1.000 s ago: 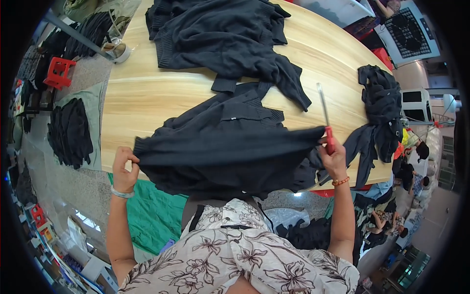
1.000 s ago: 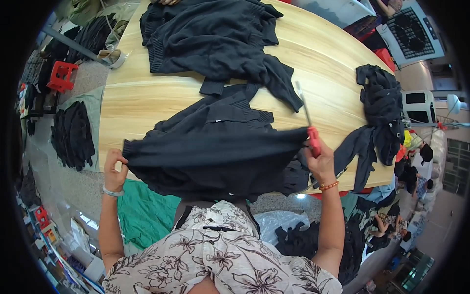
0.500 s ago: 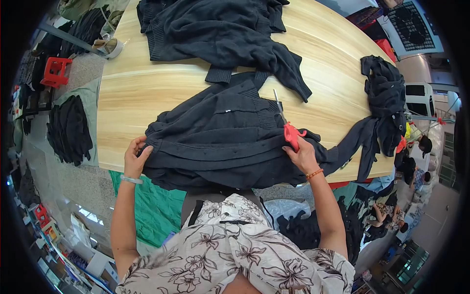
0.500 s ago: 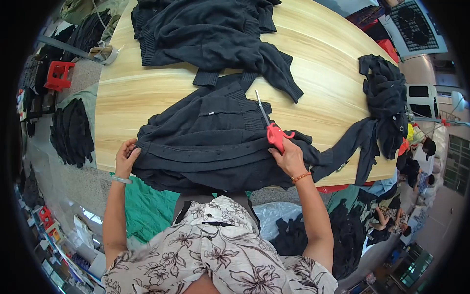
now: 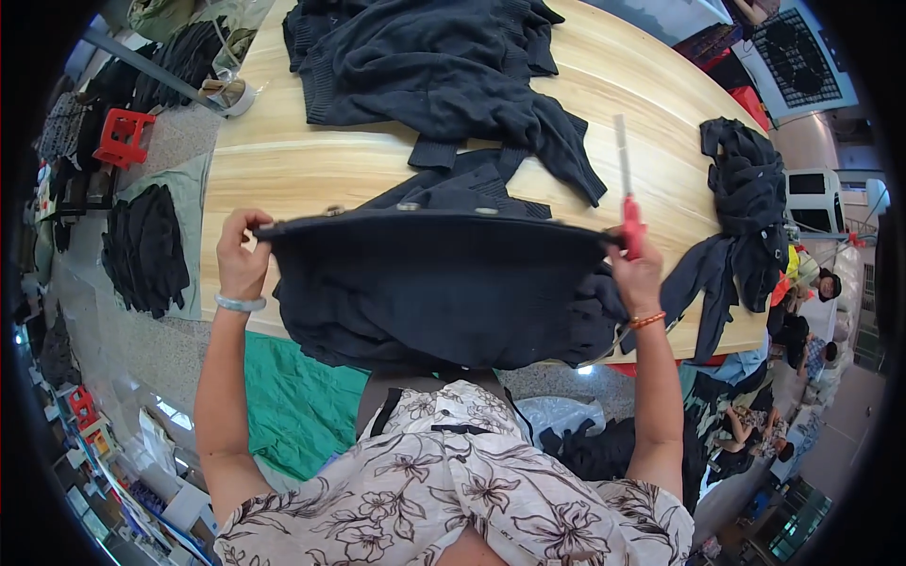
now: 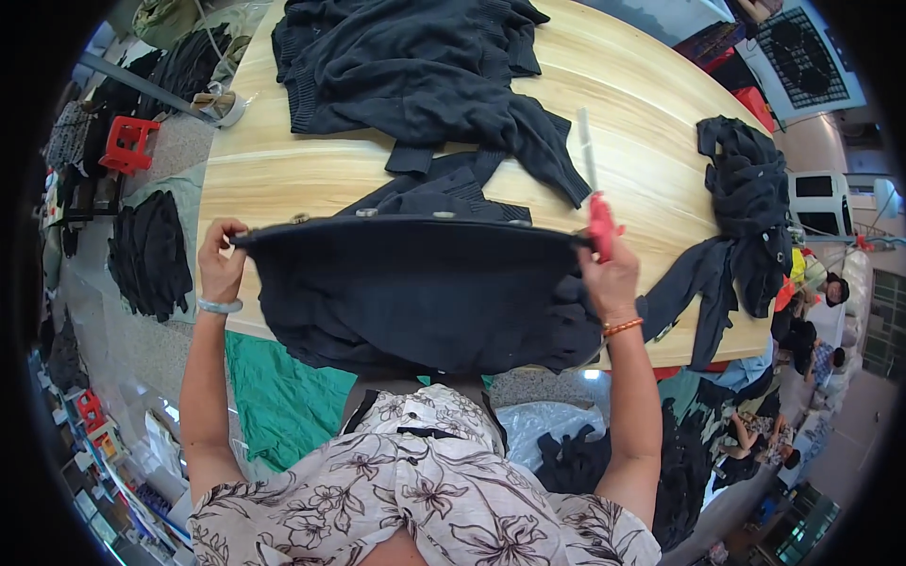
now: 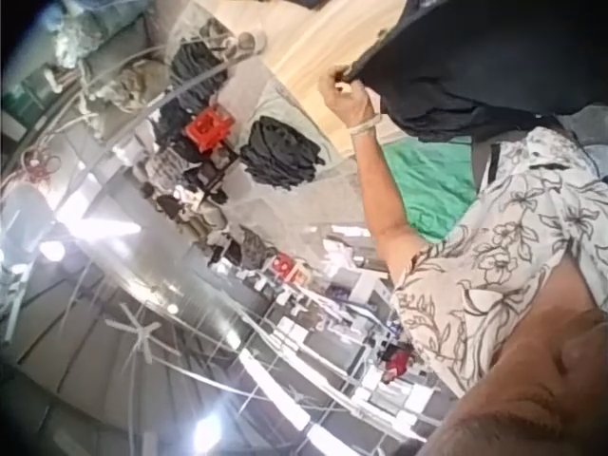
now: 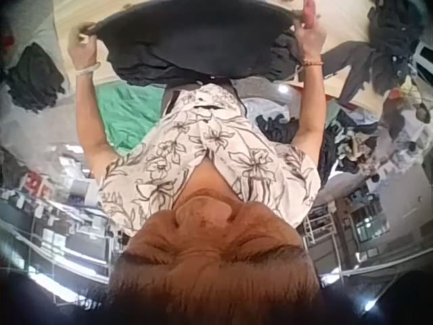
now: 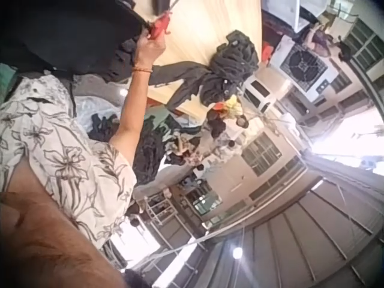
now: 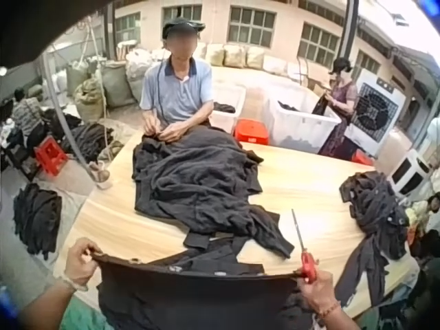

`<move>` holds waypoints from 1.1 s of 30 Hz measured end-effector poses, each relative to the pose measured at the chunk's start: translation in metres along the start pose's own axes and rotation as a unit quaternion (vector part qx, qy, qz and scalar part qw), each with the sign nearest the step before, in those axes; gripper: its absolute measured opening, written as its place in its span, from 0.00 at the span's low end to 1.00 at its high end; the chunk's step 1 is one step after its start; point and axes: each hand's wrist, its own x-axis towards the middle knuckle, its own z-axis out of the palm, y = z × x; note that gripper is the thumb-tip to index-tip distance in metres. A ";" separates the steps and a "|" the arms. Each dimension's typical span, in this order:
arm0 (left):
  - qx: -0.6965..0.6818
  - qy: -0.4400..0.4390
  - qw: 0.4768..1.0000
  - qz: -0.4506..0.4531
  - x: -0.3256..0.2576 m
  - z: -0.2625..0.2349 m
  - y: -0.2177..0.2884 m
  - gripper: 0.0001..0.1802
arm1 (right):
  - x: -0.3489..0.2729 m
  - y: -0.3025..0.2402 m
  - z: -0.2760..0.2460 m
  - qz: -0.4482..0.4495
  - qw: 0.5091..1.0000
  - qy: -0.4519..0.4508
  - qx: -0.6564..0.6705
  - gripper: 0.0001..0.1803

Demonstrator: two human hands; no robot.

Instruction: The person is trimming excess threads from black sweaters using a pair of scissors on a wooden table.

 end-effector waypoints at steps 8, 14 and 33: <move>0.083 -0.167 0.973 0.139 -0.065 0.052 -0.023 0.16 | -0.039 0.029 -0.015 -0.007 0.910 -0.297 -0.290 0.14; -0.003 -0.099 0.994 0.057 -0.081 0.056 -0.003 0.12 | -0.082 0.008 -0.015 -0.038 0.947 -0.189 -0.255 0.16; -0.208 -0.232 0.931 -0.191 -0.069 0.062 -0.026 0.12 | -0.061 -0.173 0.109 -0.205 0.856 -0.470 -0.067 0.15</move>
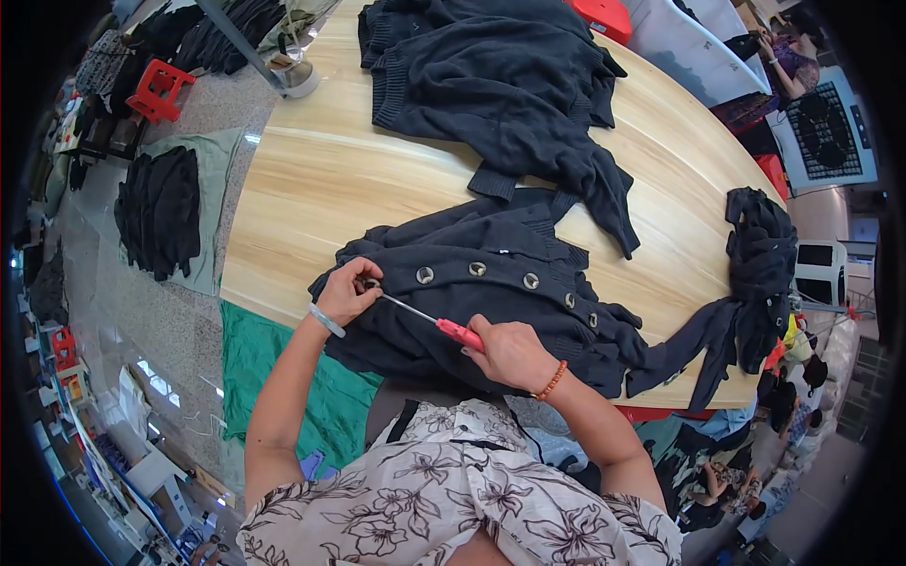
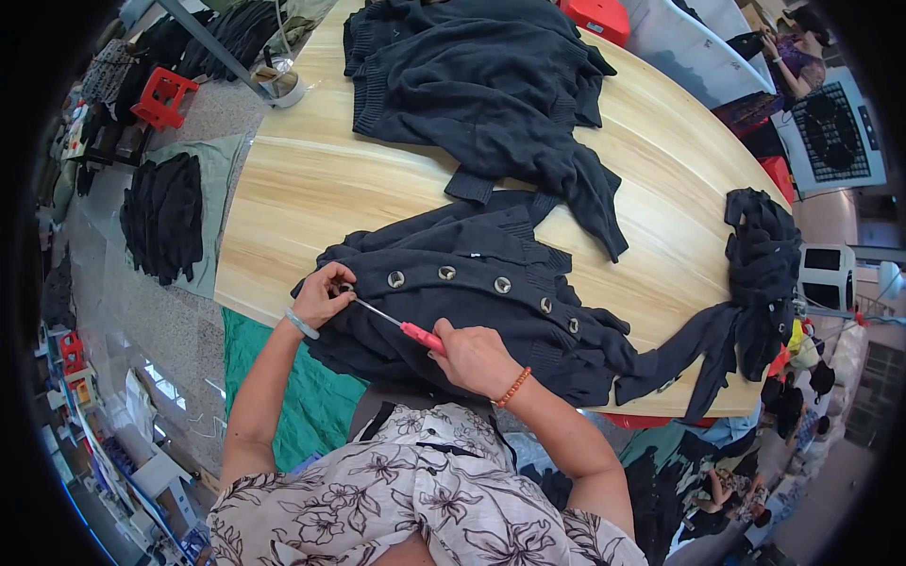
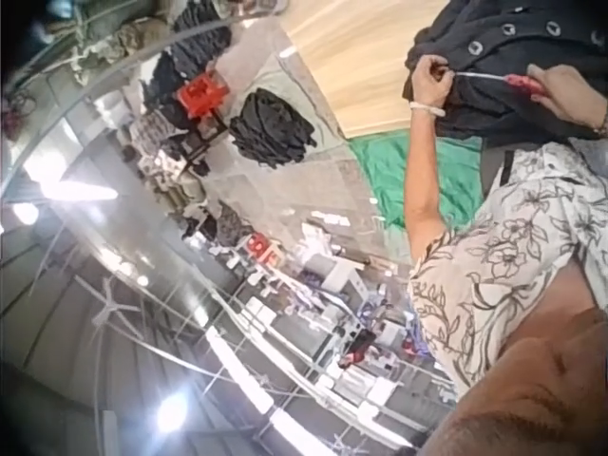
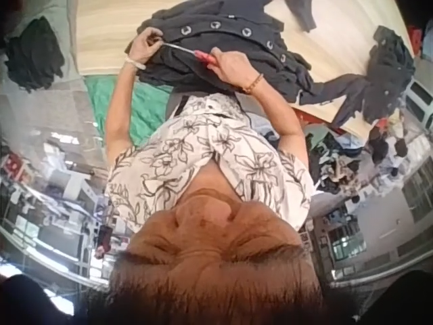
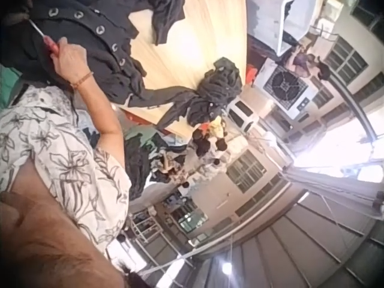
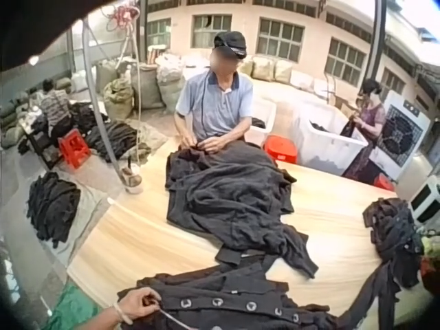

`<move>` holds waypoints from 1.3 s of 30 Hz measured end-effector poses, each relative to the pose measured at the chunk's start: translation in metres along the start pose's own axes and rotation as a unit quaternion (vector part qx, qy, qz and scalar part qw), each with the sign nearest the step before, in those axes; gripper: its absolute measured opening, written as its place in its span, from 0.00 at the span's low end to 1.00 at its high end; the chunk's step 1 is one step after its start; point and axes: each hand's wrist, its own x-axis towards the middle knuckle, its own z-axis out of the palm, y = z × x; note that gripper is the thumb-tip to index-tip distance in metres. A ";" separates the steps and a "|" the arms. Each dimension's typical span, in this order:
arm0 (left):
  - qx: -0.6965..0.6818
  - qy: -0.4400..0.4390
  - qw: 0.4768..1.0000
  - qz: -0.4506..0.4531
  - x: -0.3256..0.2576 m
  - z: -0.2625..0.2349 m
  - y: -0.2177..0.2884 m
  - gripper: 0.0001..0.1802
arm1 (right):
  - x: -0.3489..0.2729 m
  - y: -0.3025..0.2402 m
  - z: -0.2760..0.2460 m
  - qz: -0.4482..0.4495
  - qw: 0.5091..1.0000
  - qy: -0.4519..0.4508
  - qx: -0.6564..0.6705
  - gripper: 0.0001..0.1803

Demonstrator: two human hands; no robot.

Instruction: The person is trimming excess threads from black sweaters using a pair of scissors on a wooden table.

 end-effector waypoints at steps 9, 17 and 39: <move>0.095 0.020 0.993 0.069 0.022 0.062 0.045 0.13 | -0.049 0.033 -0.010 0.098 0.989 0.064 0.092 0.14; 0.054 -0.073 0.996 0.018 0.041 0.065 0.024 0.06 | -0.058 0.028 -0.004 0.068 0.997 0.021 0.023 0.16; 0.169 0.012 0.945 0.281 0.066 0.144 0.092 0.07 | -0.129 0.068 0.011 0.158 0.959 0.165 0.168 0.16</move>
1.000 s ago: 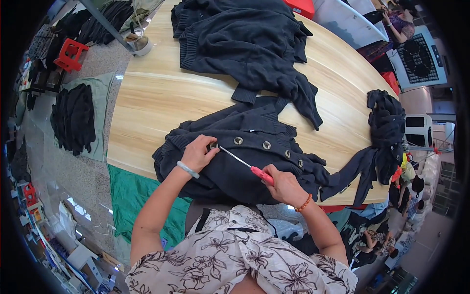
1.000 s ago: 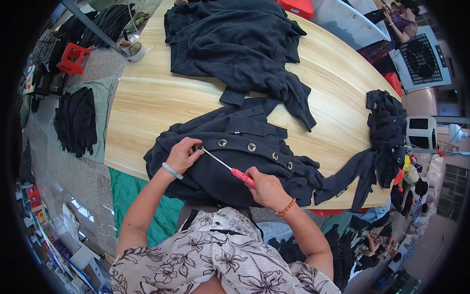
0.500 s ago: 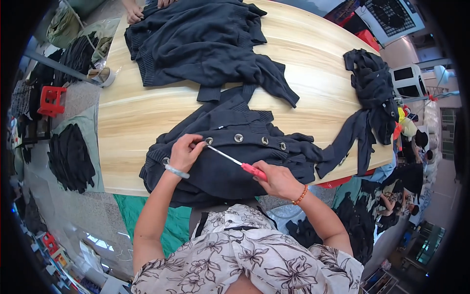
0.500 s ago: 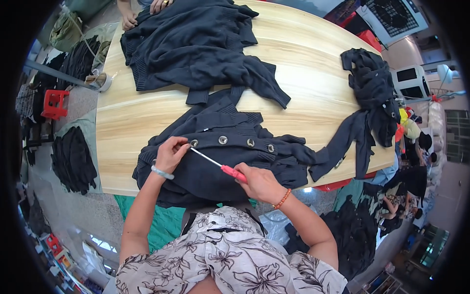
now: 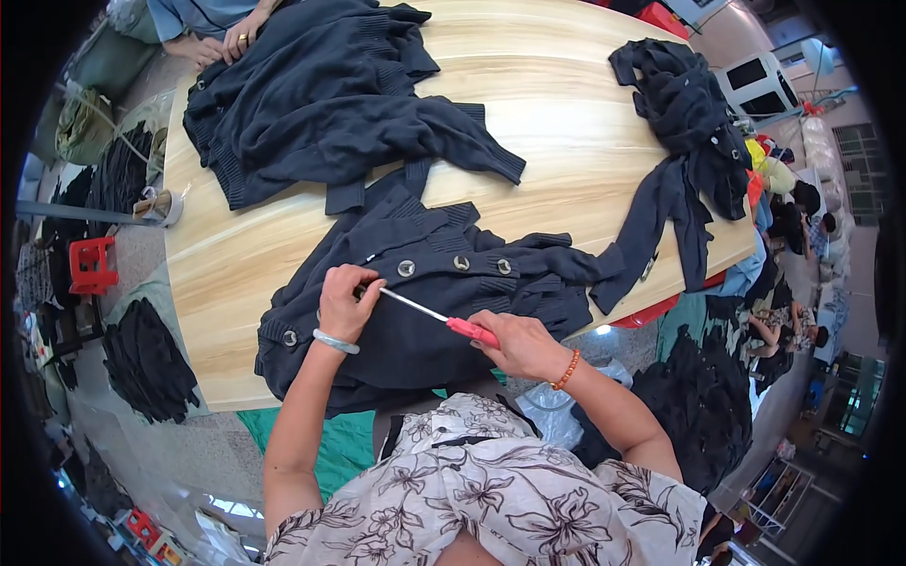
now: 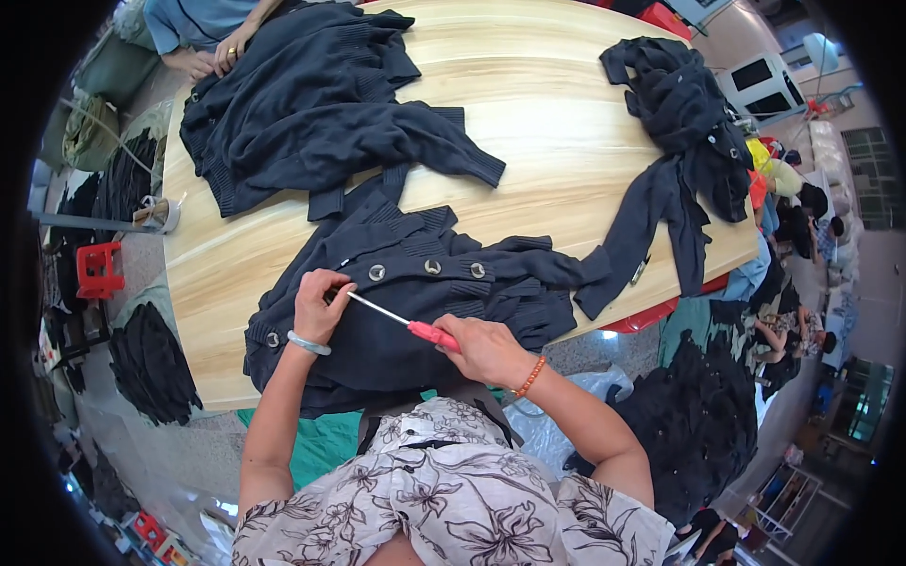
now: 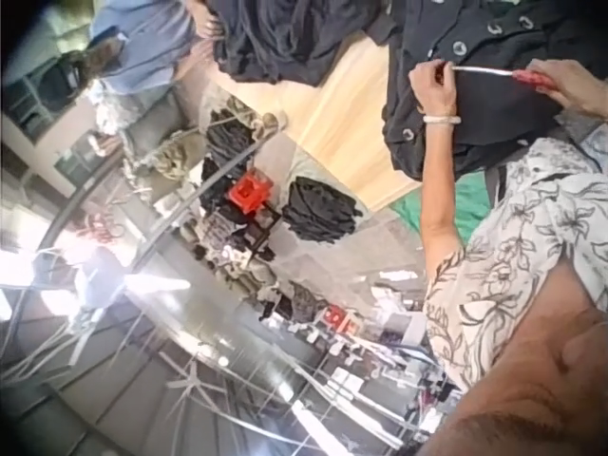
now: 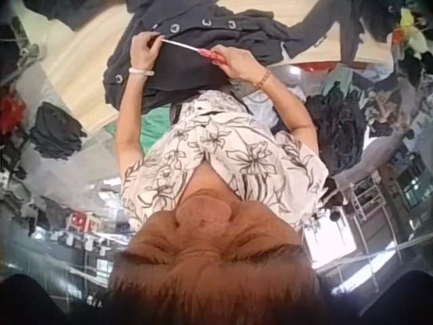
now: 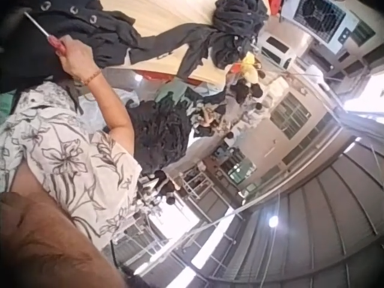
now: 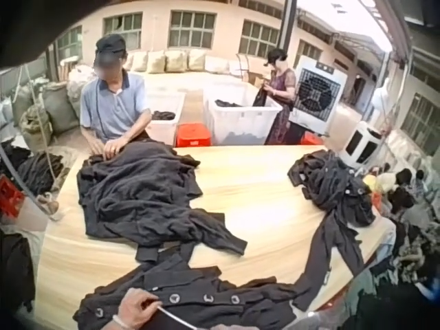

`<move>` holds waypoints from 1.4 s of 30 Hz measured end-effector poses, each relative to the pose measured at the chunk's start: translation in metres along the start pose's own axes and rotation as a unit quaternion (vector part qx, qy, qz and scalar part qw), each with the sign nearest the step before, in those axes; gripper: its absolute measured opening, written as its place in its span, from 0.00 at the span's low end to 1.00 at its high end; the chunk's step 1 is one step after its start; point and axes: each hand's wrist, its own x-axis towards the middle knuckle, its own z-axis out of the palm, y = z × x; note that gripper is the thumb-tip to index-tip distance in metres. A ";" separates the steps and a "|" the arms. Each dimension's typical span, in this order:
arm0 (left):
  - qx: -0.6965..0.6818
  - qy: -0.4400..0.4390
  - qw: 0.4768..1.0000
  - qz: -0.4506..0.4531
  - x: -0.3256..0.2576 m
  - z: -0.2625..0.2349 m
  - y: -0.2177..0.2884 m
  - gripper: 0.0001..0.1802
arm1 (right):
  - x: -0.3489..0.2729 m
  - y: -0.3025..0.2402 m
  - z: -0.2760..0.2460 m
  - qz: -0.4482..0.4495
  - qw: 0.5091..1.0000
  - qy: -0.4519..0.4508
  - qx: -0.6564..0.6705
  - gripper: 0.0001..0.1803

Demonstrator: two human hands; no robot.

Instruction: The person is trimming excess threads from black sweaters using a pair of scissors on a wooden table.

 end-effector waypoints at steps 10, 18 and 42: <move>-0.025 -0.190 0.973 -0.127 0.025 0.045 0.015 0.09 | -0.030 0.024 -0.020 0.108 0.990 -0.049 -0.078 0.16; 0.066 -0.106 0.989 0.080 0.037 0.072 0.050 0.06 | -0.054 0.064 -0.012 0.044 0.994 0.095 0.035 0.16; 0.108 -0.285 0.952 -0.008 0.049 0.191 0.085 0.10 | -0.117 0.123 -0.033 0.186 0.981 0.028 -0.051 0.16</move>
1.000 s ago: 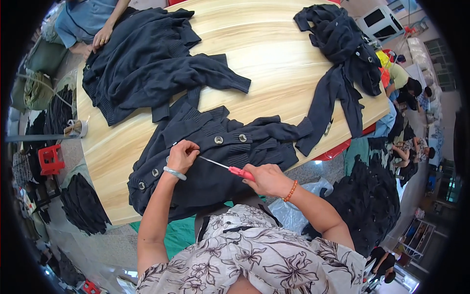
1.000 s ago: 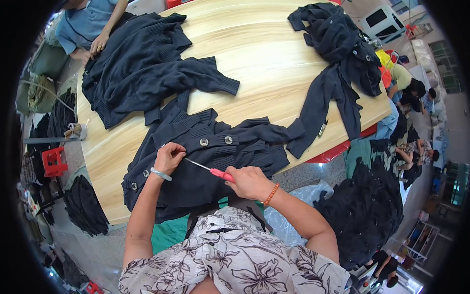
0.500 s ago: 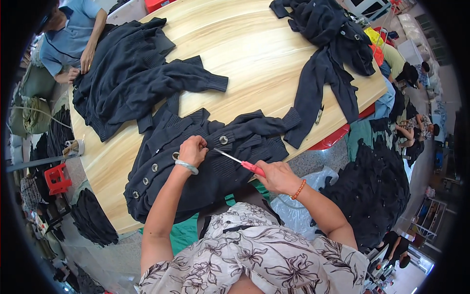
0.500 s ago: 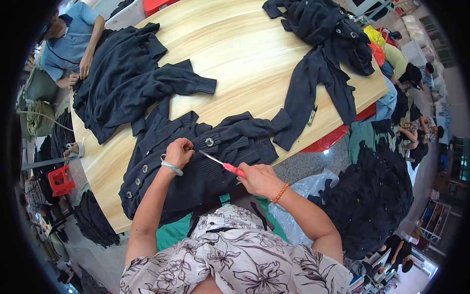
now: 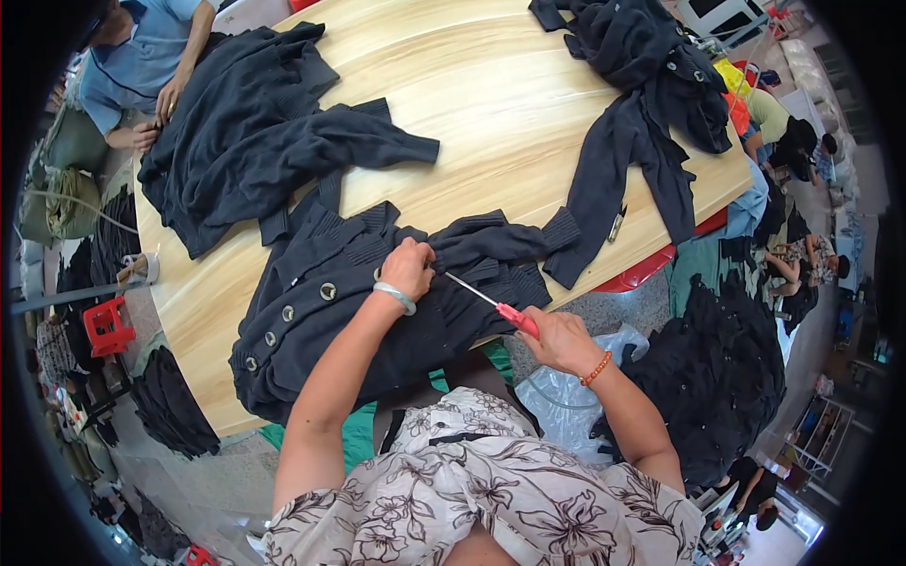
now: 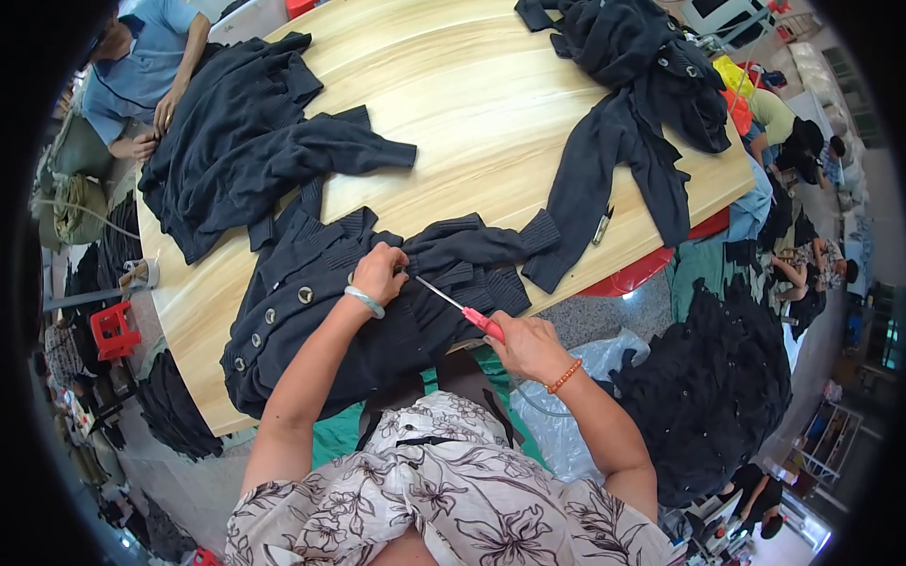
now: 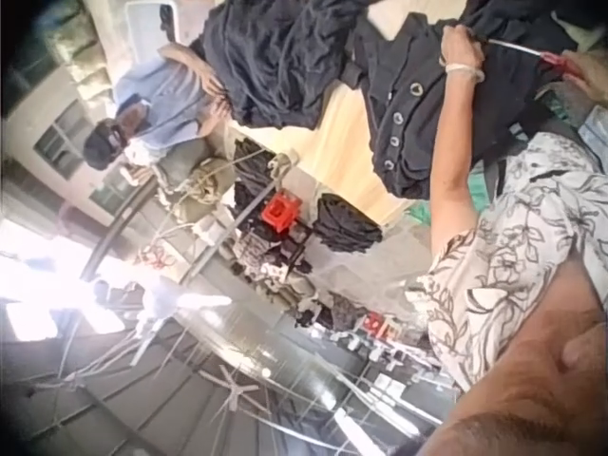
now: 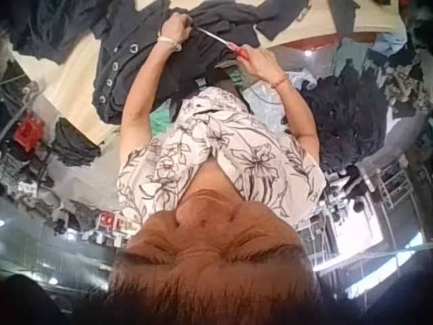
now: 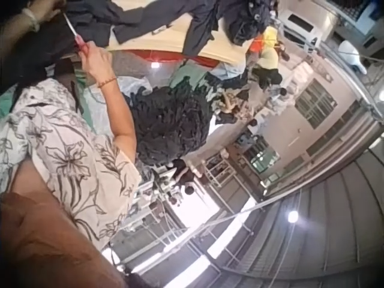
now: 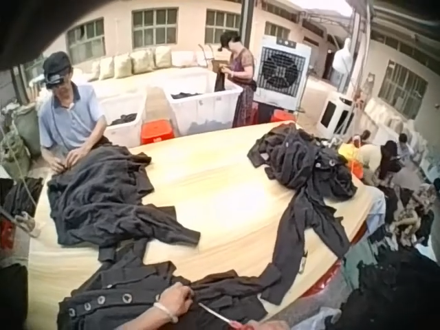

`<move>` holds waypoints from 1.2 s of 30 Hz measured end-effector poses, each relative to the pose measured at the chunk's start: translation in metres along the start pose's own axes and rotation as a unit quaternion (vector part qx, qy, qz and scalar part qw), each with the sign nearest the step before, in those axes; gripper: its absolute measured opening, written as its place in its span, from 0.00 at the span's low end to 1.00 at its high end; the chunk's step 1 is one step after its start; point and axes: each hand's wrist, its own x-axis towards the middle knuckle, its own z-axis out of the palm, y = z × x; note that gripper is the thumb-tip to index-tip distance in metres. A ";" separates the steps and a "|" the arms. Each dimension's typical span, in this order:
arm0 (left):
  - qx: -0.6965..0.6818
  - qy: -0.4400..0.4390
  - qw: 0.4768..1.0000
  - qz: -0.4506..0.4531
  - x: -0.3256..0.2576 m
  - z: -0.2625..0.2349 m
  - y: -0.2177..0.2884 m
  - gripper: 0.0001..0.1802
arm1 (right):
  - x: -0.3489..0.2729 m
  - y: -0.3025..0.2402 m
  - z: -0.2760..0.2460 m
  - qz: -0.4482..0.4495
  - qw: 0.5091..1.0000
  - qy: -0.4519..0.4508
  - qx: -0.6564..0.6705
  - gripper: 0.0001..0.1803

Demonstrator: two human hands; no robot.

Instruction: The person is trimming excess threads from black sweaters using a pair of scissors on a wooden table.

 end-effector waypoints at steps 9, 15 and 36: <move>-0.182 0.180 0.965 0.055 -0.066 -0.060 -0.010 0.09 | 0.019 -0.016 0.023 -0.005 0.998 0.064 -0.008 0.22; -0.144 0.470 0.823 -0.284 -0.269 -0.071 -0.107 0.08 | 0.025 -0.020 0.087 -0.057 0.987 0.071 0.131 0.21; -0.703 0.182 0.670 -0.154 -0.329 -0.166 -0.183 0.11 | 0.076 -0.089 -0.045 -0.082 0.945 0.298 0.104 0.09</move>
